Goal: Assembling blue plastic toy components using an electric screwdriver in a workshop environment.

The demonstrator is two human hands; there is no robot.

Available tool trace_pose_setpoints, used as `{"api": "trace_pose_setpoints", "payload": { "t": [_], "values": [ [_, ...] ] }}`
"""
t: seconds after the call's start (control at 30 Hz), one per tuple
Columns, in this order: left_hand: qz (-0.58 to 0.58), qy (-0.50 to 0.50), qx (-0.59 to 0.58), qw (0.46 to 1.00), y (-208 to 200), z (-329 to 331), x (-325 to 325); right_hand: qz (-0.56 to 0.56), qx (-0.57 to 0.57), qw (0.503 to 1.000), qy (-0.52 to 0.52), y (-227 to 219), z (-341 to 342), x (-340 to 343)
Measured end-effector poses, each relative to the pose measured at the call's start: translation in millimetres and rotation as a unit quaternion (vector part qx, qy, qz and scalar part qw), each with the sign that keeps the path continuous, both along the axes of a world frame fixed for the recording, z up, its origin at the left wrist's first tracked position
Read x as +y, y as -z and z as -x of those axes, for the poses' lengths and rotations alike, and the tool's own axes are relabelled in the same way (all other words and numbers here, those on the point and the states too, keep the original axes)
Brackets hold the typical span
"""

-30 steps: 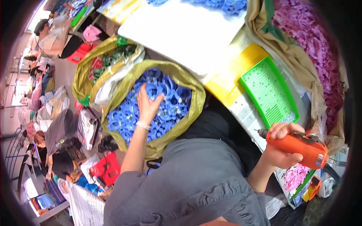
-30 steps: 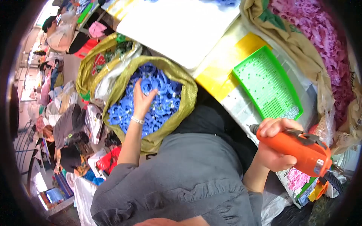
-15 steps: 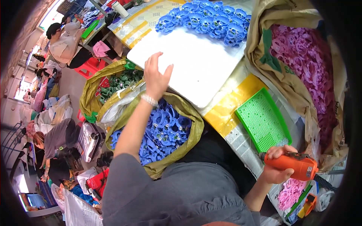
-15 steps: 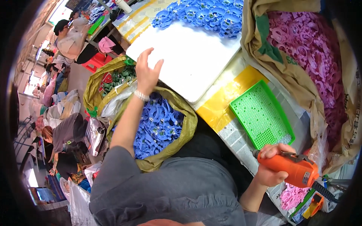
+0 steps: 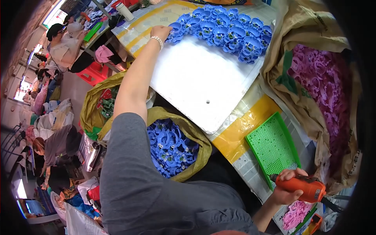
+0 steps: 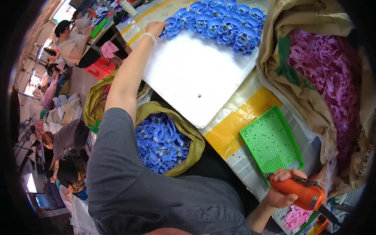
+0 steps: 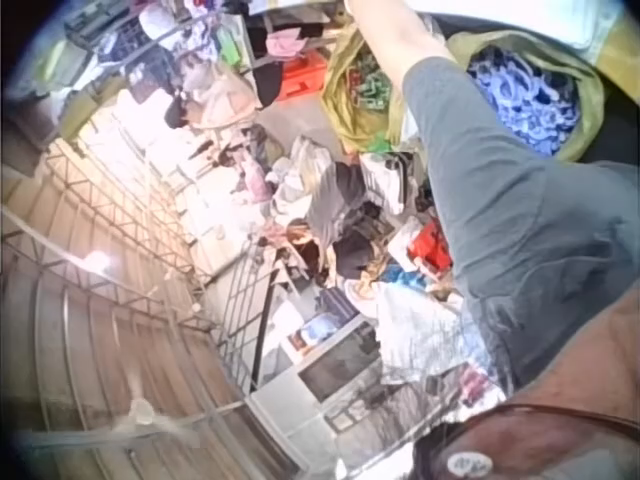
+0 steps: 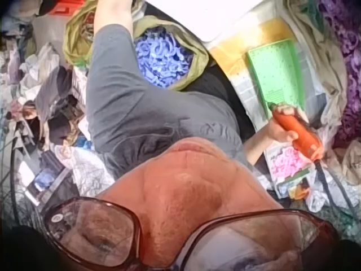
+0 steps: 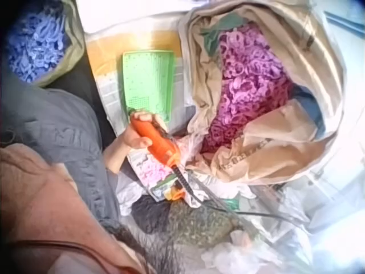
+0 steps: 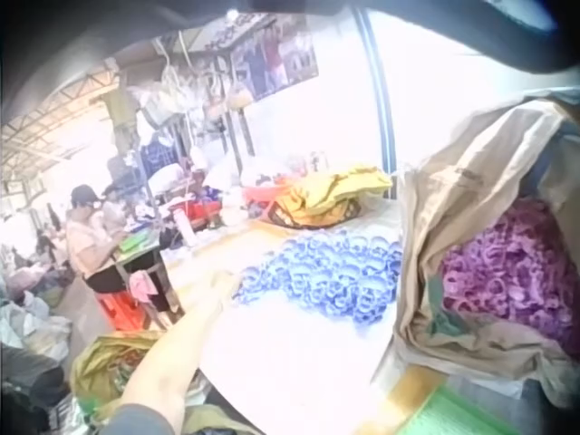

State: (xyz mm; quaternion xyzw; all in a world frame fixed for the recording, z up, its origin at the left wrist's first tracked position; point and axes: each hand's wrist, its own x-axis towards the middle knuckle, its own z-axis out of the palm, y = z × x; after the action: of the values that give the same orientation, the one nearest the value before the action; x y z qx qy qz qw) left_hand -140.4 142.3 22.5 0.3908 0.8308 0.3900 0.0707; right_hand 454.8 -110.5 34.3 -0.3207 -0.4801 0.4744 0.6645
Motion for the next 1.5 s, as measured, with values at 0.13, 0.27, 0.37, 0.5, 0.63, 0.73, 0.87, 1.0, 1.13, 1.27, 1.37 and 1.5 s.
{"api": "trace_pose_setpoints", "payload": {
  "t": [0.13,0.27,0.37,0.5,0.63,0.73,0.87,1.0,1.13,1.27,1.37,1.5],
  "values": [
    [-0.124,-0.093,-0.038,0.987,2.9,-3.6,6.2,0.004,0.0,1.0,0.0,-0.9,5.5,4.4],
    [-0.196,-0.093,-0.067,0.974,-6.8,-0.8,-10.5,-0.023,-0.011,0.999,-0.038,0.1,8.0,8.1],
    [-0.247,-0.026,-0.119,0.961,-15.1,-20.2,-39.8,-0.017,-0.003,0.999,-0.042,-1.0,4.5,4.6],
    [-0.157,0.088,-0.295,0.938,-24.1,-94.0,-99.5,0.039,0.007,0.999,0.011,1.8,-10.4,-5.6],
    [-0.007,0.215,-0.459,0.862,-21.0,-161.3,-160.5,0.104,-0.018,0.994,-0.004,-13.1,-16.1,-1.3],
    [0.014,0.275,-0.578,0.768,-24.9,-215.9,-216.6,0.091,-0.034,0.993,-0.07,-8.6,-29.1,14.5],
    [0.036,0.267,-0.723,0.637,-12.5,-282.2,-266.5,-0.028,-0.107,0.993,-0.029,-16.7,-18.6,36.0],
    [0.077,0.23,-0.822,0.515,10.5,-333.2,-289.7,0.028,-0.045,0.998,-0.042,-10.3,-23.6,41.2],
    [0.131,0.217,-0.879,0.403,23.5,-371.8,-310.6,0.021,0.053,0.995,-0.076,2.7,-29.7,44.2],
    [0.163,0.231,-0.869,0.405,30.9,-388.0,-319.8,0.019,-0.001,0.999,-0.028,7.4,-18.3,38.3],
    [0.146,0.254,-0.836,0.464,24.0,-395.4,-312.9,0.01,0.004,1.0,-0.011,13.6,-10.1,37.6],
    [0.161,0.276,-0.802,0.504,20.2,-391.8,-304.3,0.012,0.025,1.0,0.006,19.0,-7.4,41.2]
  ]
}}
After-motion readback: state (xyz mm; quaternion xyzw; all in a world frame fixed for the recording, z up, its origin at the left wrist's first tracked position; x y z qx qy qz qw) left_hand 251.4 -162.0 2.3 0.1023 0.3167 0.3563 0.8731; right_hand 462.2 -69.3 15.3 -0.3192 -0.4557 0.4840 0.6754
